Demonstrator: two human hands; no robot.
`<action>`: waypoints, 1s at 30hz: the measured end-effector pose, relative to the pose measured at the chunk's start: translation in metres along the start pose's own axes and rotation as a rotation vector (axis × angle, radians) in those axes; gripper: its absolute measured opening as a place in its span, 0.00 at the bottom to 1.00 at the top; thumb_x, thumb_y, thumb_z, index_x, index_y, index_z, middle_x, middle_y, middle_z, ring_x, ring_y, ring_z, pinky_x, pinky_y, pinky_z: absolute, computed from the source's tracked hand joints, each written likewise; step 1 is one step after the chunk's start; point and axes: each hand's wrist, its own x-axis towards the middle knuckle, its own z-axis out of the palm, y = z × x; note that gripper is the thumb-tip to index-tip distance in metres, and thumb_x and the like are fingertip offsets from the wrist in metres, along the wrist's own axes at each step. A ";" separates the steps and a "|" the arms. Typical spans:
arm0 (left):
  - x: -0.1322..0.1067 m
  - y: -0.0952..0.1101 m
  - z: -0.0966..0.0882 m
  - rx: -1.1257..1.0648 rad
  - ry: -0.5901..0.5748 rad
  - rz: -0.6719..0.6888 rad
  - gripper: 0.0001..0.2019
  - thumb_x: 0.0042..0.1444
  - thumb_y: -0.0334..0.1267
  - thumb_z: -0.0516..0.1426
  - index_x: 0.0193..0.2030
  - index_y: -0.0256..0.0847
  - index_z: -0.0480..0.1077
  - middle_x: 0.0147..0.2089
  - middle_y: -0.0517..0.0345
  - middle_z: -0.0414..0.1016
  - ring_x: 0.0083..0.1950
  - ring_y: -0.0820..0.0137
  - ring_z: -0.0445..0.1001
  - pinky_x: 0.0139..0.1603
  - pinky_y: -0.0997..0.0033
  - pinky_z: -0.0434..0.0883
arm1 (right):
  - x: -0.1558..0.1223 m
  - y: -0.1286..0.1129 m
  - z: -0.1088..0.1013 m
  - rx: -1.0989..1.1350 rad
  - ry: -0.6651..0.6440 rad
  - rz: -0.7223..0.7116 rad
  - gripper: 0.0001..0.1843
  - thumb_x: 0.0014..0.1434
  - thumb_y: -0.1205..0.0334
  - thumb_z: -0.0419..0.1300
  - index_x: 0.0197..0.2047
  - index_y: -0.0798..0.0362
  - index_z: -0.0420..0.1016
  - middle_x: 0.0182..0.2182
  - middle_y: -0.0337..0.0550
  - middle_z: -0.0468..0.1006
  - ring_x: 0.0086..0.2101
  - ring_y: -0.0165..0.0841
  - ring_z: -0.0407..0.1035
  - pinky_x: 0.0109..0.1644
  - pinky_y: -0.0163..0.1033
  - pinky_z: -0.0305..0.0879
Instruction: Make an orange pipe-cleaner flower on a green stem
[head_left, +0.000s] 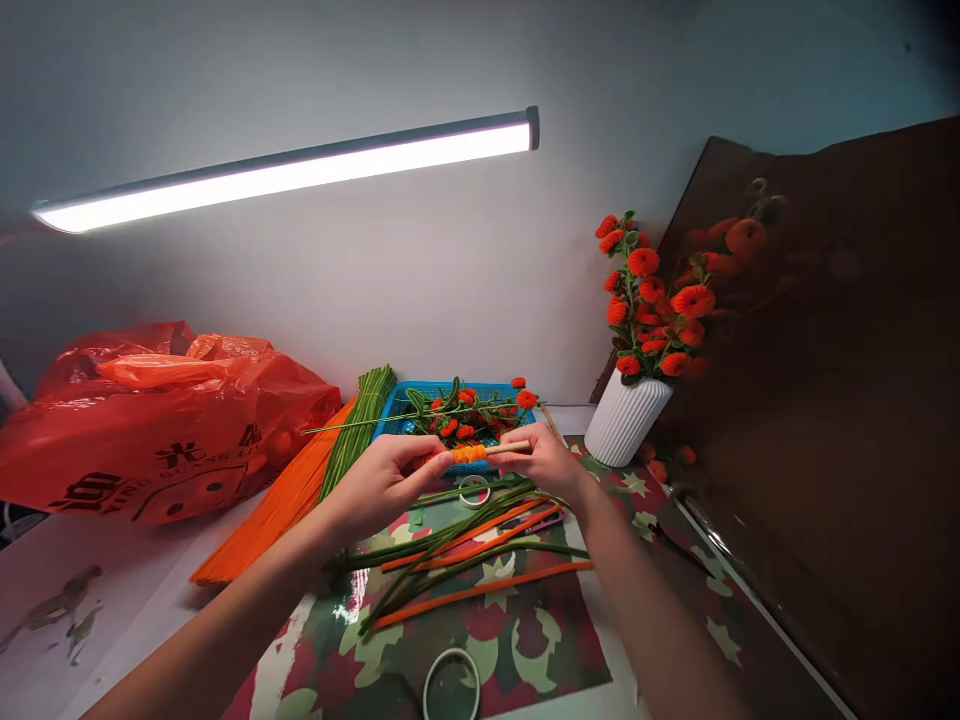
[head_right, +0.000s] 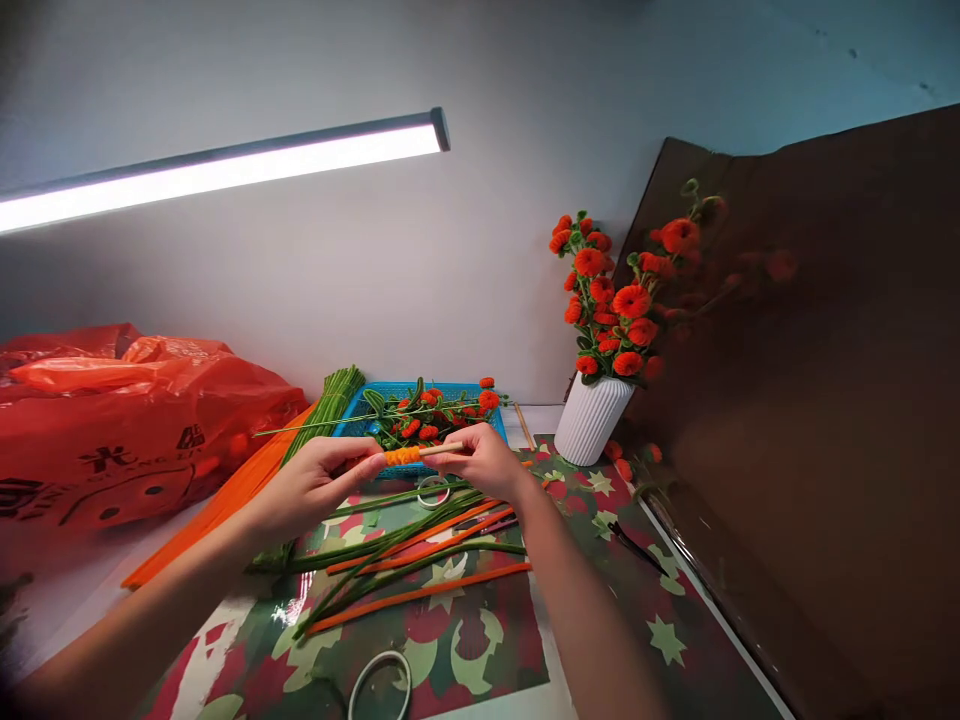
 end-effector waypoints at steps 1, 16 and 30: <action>0.000 -0.002 -0.002 0.035 -0.039 0.021 0.20 0.60 0.49 0.51 0.22 0.37 0.66 0.20 0.65 0.54 0.22 0.78 0.51 0.22 0.79 0.51 | -0.001 -0.001 -0.002 -0.033 0.004 0.010 0.26 0.43 0.42 0.67 0.17 0.57 0.68 0.16 0.34 0.60 0.21 0.23 0.52 0.24 0.32 0.48; -0.005 0.003 -0.017 0.400 -0.161 0.092 0.19 0.58 0.48 0.53 0.19 0.41 0.63 0.17 0.64 0.56 0.20 0.74 0.51 0.24 0.73 0.49 | -0.019 -0.022 0.003 -0.561 0.081 -0.173 0.17 0.54 0.56 0.65 0.20 0.55 0.68 0.20 0.34 0.66 0.24 0.25 0.59 0.27 0.32 0.48; -0.006 0.007 -0.005 0.578 0.082 -0.168 0.18 0.61 0.48 0.47 0.23 0.42 0.60 0.22 0.61 0.64 0.23 0.71 0.60 0.24 0.74 0.49 | -0.016 -0.015 0.038 -0.919 0.368 -0.370 0.15 0.66 0.61 0.50 0.28 0.54 0.70 0.26 0.40 0.71 0.26 0.28 0.63 0.31 0.34 0.49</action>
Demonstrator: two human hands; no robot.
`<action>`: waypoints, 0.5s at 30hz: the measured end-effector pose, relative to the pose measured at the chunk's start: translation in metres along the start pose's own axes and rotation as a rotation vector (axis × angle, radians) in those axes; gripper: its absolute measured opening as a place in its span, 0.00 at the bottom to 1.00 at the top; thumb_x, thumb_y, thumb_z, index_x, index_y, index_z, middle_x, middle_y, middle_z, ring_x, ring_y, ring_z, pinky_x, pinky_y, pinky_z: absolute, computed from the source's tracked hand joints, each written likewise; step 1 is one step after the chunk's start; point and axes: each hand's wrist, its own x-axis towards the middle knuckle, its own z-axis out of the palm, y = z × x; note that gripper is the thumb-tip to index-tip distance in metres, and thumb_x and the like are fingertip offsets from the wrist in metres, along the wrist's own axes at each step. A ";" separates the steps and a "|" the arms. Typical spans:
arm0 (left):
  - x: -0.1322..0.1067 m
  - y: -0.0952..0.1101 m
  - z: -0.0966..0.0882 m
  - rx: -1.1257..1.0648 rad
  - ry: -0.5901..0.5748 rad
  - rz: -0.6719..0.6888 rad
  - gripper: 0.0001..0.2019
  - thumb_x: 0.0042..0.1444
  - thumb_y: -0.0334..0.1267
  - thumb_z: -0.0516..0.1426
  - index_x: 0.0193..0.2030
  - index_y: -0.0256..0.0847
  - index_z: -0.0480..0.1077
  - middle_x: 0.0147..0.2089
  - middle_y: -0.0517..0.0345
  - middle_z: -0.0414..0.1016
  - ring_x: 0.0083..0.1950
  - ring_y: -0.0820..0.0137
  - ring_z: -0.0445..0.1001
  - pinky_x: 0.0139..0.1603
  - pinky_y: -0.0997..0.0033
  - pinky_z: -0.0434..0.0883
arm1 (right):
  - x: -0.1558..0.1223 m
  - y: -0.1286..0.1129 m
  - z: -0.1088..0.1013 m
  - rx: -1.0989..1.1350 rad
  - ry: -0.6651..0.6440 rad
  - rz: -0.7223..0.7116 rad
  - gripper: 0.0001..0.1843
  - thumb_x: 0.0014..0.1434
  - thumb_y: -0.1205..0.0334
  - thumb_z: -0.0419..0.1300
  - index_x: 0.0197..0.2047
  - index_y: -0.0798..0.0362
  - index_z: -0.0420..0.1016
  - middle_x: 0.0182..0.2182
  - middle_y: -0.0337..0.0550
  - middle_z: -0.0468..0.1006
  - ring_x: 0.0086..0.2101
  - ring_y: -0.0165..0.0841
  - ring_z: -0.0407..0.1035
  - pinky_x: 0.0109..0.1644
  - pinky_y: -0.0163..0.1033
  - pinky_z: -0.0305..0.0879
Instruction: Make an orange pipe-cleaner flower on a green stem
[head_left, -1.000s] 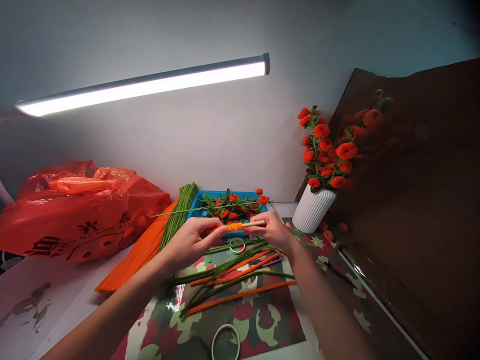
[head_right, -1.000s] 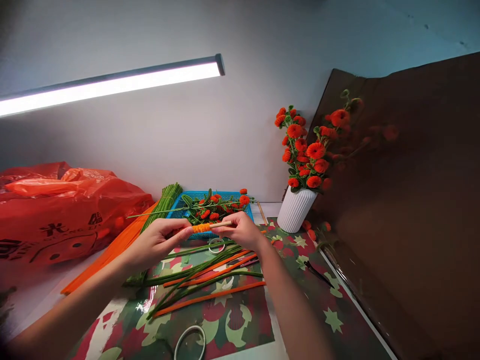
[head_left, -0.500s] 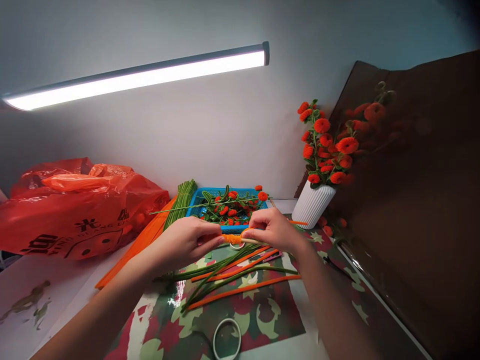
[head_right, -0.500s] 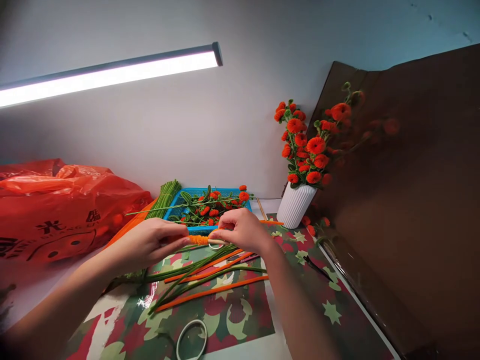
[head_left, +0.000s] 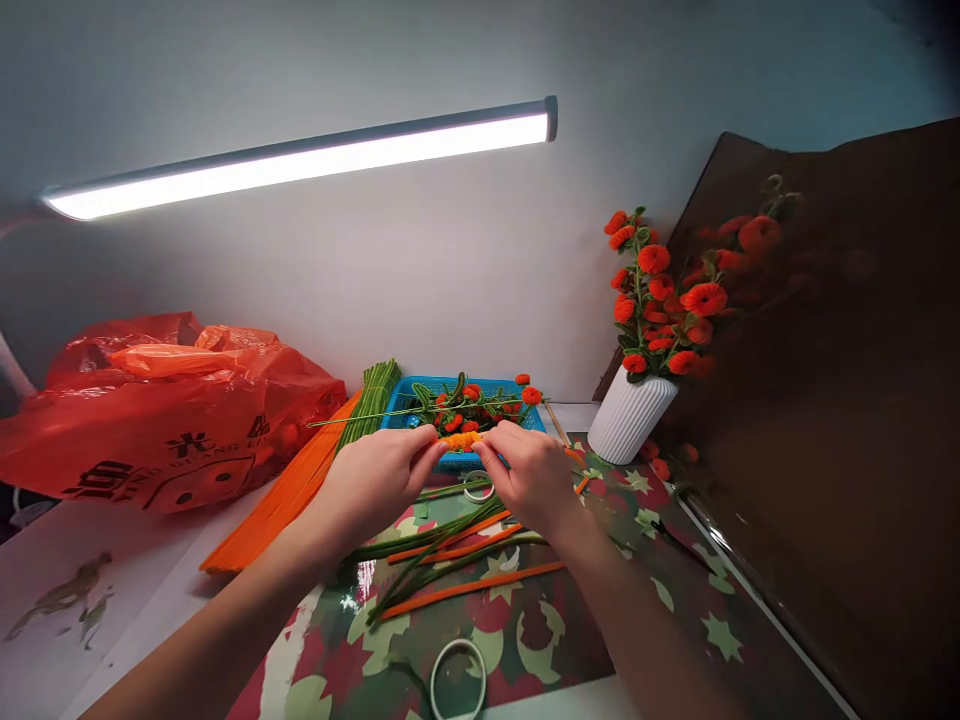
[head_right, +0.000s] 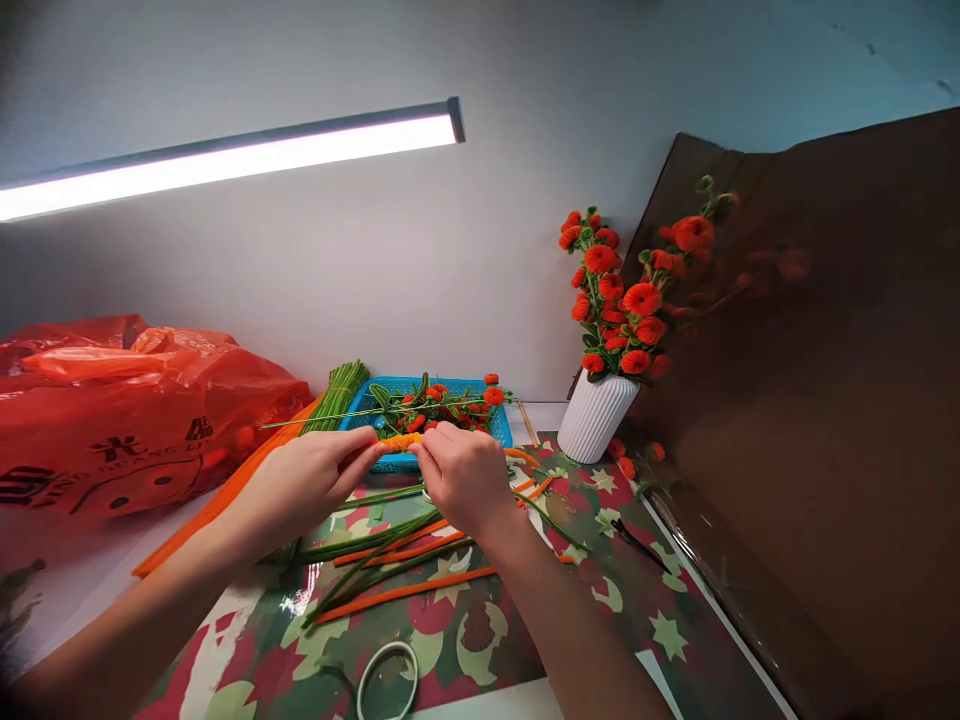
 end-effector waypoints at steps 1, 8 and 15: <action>0.001 0.000 0.001 -0.054 0.014 -0.015 0.18 0.61 0.48 0.47 0.23 0.42 0.58 0.21 0.62 0.62 0.23 0.71 0.59 0.24 0.74 0.50 | 0.000 -0.001 0.001 0.095 0.017 0.032 0.15 0.66 0.61 0.49 0.29 0.54 0.70 0.27 0.40 0.72 0.27 0.28 0.64 0.32 0.33 0.51; 0.004 0.000 0.005 -0.594 -0.025 -0.021 0.21 0.58 0.53 0.48 0.21 0.40 0.56 0.22 0.65 0.51 0.24 0.75 0.53 0.22 0.77 0.53 | 0.003 0.008 0.010 0.728 -0.041 0.267 0.20 0.60 0.50 0.55 0.25 0.55 0.73 0.18 0.34 0.60 0.21 0.26 0.52 0.25 0.33 0.49; 0.006 -0.008 0.005 -0.531 -0.128 0.118 0.23 0.57 0.54 0.51 0.20 0.39 0.59 0.20 0.66 0.49 0.22 0.78 0.48 0.21 0.76 0.47 | 0.010 0.035 -0.001 0.964 -0.402 0.281 0.24 0.48 0.41 0.64 0.22 0.57 0.75 0.18 0.35 0.63 0.21 0.24 0.52 0.24 0.32 0.49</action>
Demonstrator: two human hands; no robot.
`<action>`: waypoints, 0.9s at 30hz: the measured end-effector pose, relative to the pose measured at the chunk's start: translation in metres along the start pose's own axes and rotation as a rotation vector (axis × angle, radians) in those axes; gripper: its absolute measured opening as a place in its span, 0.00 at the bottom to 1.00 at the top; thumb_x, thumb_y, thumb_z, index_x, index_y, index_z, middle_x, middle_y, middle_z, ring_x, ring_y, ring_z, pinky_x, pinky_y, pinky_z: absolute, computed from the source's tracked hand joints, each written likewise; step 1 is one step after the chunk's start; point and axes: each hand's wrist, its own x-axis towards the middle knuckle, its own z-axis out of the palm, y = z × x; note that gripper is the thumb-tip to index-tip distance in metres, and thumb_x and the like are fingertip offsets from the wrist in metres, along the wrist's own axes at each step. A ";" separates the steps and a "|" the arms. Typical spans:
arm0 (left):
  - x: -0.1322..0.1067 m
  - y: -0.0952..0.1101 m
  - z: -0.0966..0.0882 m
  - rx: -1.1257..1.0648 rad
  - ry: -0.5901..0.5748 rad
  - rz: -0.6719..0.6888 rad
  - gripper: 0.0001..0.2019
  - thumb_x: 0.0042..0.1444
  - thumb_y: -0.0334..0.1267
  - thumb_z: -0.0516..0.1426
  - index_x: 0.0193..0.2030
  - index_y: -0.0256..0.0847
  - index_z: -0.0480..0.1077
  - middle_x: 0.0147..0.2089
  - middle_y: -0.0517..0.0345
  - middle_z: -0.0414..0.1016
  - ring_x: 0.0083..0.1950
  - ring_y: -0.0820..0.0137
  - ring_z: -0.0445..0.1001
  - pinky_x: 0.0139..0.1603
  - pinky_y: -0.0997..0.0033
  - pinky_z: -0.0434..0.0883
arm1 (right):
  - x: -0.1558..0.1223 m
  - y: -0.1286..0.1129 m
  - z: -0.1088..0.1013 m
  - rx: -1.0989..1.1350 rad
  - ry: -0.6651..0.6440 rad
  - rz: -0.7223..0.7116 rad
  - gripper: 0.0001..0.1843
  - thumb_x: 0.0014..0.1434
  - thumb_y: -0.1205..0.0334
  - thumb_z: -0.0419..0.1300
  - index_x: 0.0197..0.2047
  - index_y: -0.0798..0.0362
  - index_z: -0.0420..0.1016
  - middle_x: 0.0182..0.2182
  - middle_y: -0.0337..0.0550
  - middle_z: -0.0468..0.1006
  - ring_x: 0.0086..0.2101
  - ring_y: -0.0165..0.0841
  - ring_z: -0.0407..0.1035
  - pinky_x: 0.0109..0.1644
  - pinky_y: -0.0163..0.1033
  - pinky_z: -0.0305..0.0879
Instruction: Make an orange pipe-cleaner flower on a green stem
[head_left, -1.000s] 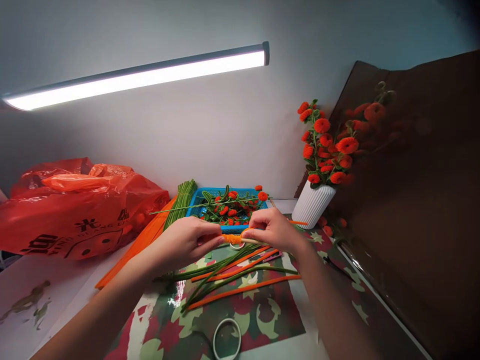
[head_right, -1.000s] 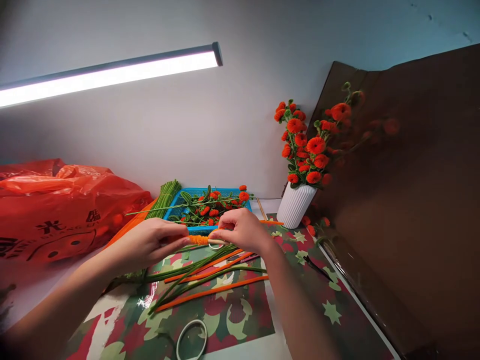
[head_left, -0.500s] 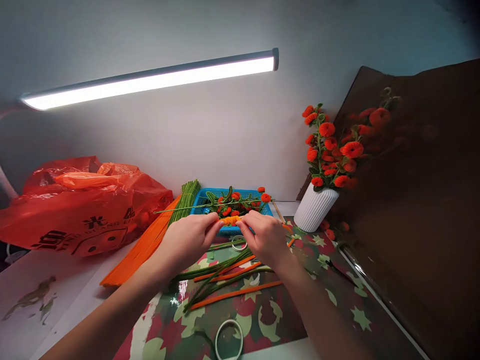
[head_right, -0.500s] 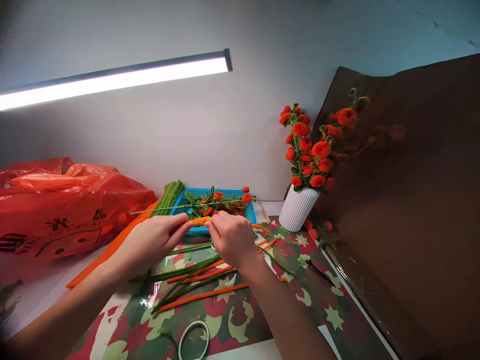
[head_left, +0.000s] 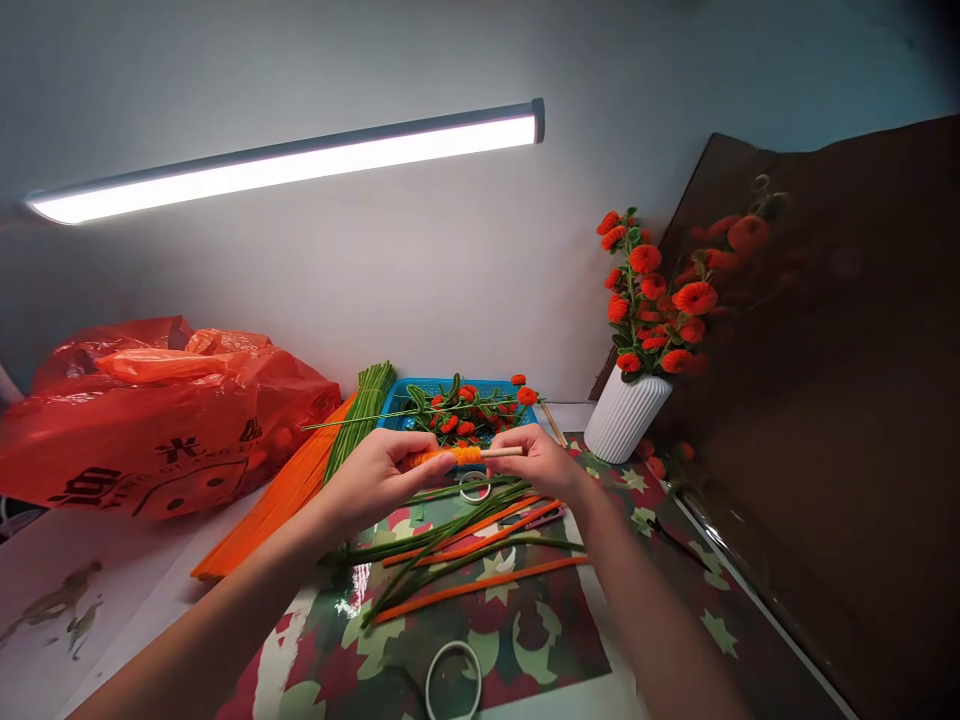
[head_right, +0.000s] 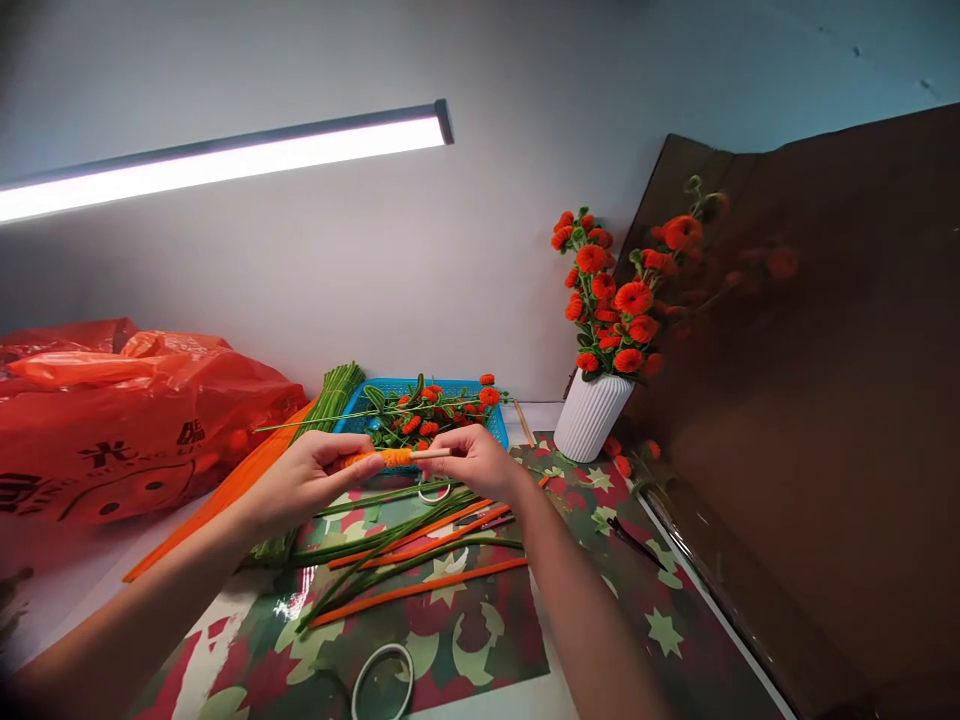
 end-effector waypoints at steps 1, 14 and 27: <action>0.000 -0.002 -0.001 0.046 -0.022 0.015 0.23 0.57 0.53 0.52 0.19 0.38 0.59 0.20 0.66 0.49 0.21 0.78 0.48 0.21 0.76 0.47 | -0.001 -0.001 -0.003 -0.007 -0.003 0.012 0.23 0.47 0.42 0.65 0.22 0.57 0.75 0.18 0.35 0.64 0.21 0.23 0.53 0.24 0.32 0.49; 0.000 -0.006 0.001 0.628 0.044 -0.008 0.23 0.56 0.56 0.51 0.18 0.42 0.60 0.17 0.61 0.61 0.21 0.72 0.55 0.24 0.72 0.45 | -0.005 -0.007 0.016 -0.634 0.330 -0.161 0.06 0.53 0.66 0.64 0.25 0.54 0.78 0.22 0.38 0.74 0.24 0.26 0.63 0.27 0.32 0.53; 0.004 -0.012 -0.004 0.064 0.185 -0.055 0.23 0.56 0.56 0.51 0.20 0.38 0.62 0.19 0.66 0.51 0.21 0.77 0.51 0.22 0.76 0.50 | 0.001 -0.001 0.034 -0.135 0.448 -0.163 0.15 0.55 0.54 0.61 0.26 0.57 0.78 0.19 0.38 0.69 0.21 0.25 0.58 0.24 0.32 0.53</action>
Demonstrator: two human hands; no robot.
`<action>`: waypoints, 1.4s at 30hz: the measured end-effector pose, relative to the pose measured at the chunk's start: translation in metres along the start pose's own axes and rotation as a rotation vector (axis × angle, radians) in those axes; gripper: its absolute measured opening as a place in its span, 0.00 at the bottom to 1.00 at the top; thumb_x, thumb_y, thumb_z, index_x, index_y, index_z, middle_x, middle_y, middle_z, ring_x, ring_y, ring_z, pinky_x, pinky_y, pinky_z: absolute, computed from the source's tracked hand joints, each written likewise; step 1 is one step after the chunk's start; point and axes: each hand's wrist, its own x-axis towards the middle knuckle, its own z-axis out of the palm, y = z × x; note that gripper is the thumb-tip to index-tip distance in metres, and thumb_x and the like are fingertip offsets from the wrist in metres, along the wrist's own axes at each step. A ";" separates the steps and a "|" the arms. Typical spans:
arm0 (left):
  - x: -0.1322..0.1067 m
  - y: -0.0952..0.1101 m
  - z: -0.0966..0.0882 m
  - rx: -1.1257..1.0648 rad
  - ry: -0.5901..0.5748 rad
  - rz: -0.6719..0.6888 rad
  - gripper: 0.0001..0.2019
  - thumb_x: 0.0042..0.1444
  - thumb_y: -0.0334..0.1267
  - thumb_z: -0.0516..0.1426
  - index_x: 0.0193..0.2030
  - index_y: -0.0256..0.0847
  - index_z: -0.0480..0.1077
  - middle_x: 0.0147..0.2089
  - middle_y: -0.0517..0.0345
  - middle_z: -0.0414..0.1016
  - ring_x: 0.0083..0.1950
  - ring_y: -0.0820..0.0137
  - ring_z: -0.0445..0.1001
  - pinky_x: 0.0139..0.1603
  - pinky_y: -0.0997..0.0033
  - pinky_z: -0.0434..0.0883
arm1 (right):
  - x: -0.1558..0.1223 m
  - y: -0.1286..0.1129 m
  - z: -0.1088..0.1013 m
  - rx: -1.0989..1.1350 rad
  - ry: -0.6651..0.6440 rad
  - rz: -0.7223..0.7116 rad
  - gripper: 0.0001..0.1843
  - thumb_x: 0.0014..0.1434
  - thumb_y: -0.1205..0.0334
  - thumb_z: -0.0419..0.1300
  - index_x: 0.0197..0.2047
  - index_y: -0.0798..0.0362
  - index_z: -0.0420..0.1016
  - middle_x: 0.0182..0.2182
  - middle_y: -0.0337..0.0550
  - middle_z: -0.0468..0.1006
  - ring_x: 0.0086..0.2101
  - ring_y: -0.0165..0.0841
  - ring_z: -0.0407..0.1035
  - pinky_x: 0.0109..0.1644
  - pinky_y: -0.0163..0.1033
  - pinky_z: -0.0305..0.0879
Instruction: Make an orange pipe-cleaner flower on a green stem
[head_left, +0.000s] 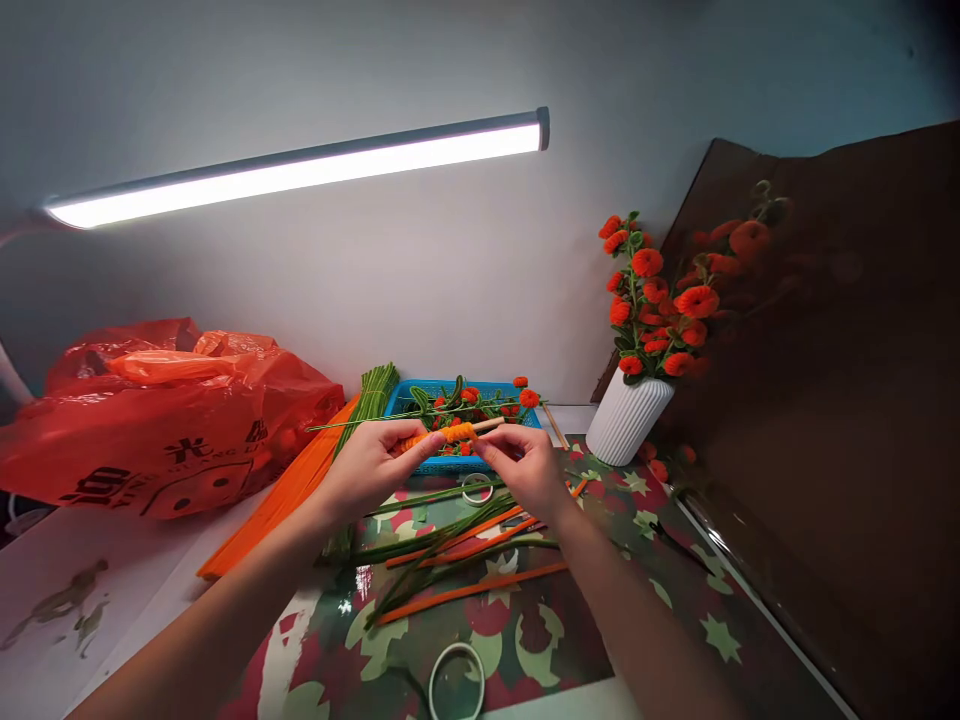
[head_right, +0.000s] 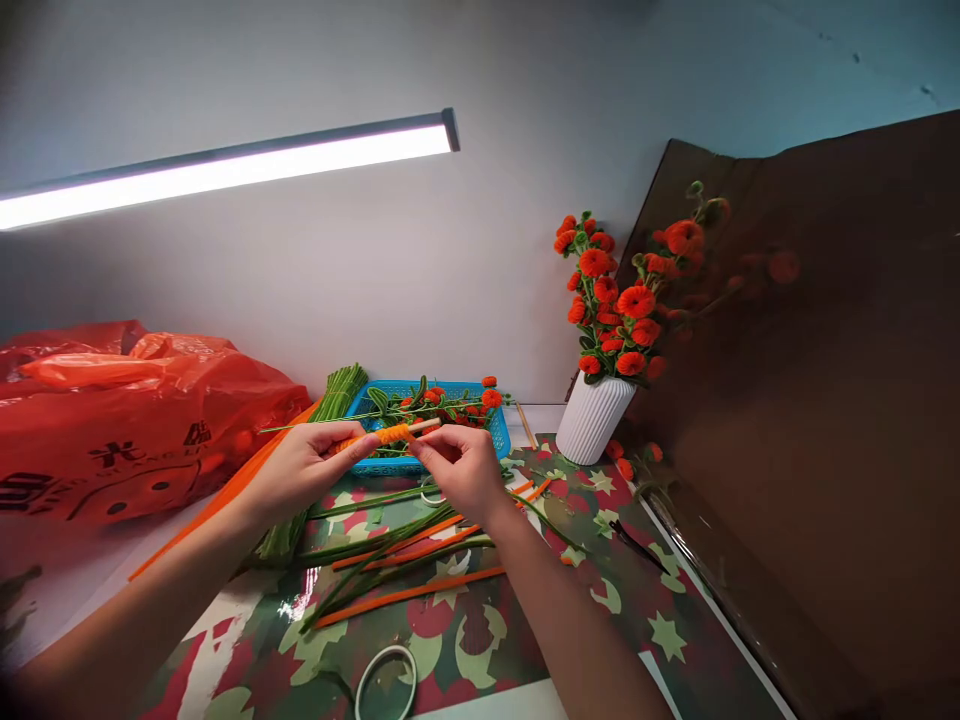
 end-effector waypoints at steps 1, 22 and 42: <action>0.001 -0.002 -0.002 -0.018 -0.056 0.025 0.23 0.55 0.55 0.51 0.20 0.38 0.62 0.19 0.66 0.51 0.21 0.77 0.51 0.21 0.76 0.49 | 0.003 0.002 -0.005 0.051 -0.079 0.066 0.17 0.53 0.51 0.63 0.25 0.57 0.77 0.19 0.37 0.68 0.21 0.25 0.57 0.23 0.32 0.52; -0.002 0.004 0.000 0.141 0.108 -0.044 0.24 0.55 0.56 0.52 0.19 0.38 0.63 0.17 0.65 0.53 0.20 0.76 0.53 0.21 0.77 0.50 | 0.001 0.003 -0.002 -0.065 0.052 -0.101 0.09 0.55 0.60 0.60 0.32 0.54 0.81 0.26 0.43 0.77 0.26 0.30 0.67 0.28 0.34 0.61; -0.004 0.009 -0.002 0.440 0.130 0.029 0.23 0.54 0.56 0.52 0.18 0.41 0.63 0.16 0.62 0.59 0.20 0.73 0.54 0.22 0.73 0.48 | -0.001 -0.002 -0.007 -0.353 0.105 -0.207 0.08 0.56 0.64 0.60 0.29 0.53 0.79 0.26 0.43 0.77 0.27 0.30 0.68 0.32 0.35 0.62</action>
